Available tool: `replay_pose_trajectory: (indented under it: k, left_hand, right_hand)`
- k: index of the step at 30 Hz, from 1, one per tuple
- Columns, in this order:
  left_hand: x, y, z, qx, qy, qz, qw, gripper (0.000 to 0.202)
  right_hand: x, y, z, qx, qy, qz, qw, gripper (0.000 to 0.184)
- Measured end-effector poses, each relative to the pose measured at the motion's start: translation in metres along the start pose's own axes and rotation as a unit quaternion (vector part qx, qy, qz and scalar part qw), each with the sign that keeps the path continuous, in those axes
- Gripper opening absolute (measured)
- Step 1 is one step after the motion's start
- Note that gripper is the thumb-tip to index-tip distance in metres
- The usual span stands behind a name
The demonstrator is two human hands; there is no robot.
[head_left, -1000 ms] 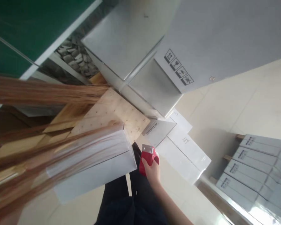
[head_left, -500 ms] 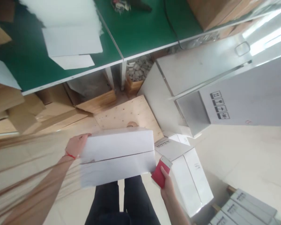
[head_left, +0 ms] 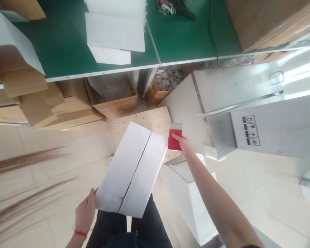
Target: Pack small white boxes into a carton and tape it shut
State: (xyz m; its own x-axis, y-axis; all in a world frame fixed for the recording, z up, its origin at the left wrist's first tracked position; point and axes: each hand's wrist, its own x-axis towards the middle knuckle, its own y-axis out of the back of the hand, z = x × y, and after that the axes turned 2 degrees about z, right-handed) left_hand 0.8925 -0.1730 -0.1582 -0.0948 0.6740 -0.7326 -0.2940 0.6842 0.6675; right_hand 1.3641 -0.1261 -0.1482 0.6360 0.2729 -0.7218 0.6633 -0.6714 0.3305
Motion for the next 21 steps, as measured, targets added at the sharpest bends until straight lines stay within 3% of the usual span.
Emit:
replay_pose_trajectory:
  k: [2, 4, 6, 7, 10, 12, 14, 18, 21]
  left_hand:
    - [0.013, 0.023, 0.007, -0.019, 0.024, -0.035, 0.999, 0.058]
    - [0.022, 0.051, 0.027, -0.057, 0.017, 0.021, 0.998, 0.053]
    - [0.022, 0.075, 0.062, -0.139, -0.04, 0.091, 0.985, 0.051]
    - [0.018, 0.083, 0.084, -0.195, -0.086, 0.084, 0.973, 0.049]
    - [0.002, 0.095, 0.159, -0.316, -0.189, -0.03, 0.929, 0.049]
    - [-0.007, 0.094, 0.201, -0.381, -0.236, -0.117, 0.886, 0.053]
    - [-0.009, 0.091, 0.23, -0.416, -0.242, -0.183, 0.857, 0.057]
    - [-0.004, 0.086, 0.248, -0.438, -0.195, -0.275, 0.833, 0.044]
    - [0.0, 0.085, 0.248, -0.462, -0.15, -0.287, 0.826, 0.035]
  right_hand:
    - [-0.011, 0.004, -0.008, -0.041, 0.025, -0.003, 0.999, 0.033]
    - [-0.035, 0.018, -0.012, -0.106, 0.069, -0.02, 0.992, 0.036]
    - [-0.067, 0.033, -0.017, -0.169, 0.091, -0.096, 0.977, 0.04]
    - [-0.083, 0.039, -0.021, -0.19, 0.084, -0.154, 0.966, 0.042]
    - [-0.124, 0.045, -0.033, -0.233, 0.049, -0.304, 0.922, 0.038]
    - [-0.139, 0.039, -0.042, -0.276, 0.052, -0.358, 0.89, 0.031]
    - [-0.145, 0.029, -0.049, -0.319, 0.06, -0.391, 0.861, 0.026]
    - [-0.147, 0.011, -0.06, -0.381, 0.074, -0.421, 0.82, 0.018]
    - [-0.146, 0.001, -0.063, -0.407, 0.088, -0.435, 0.799, 0.013]
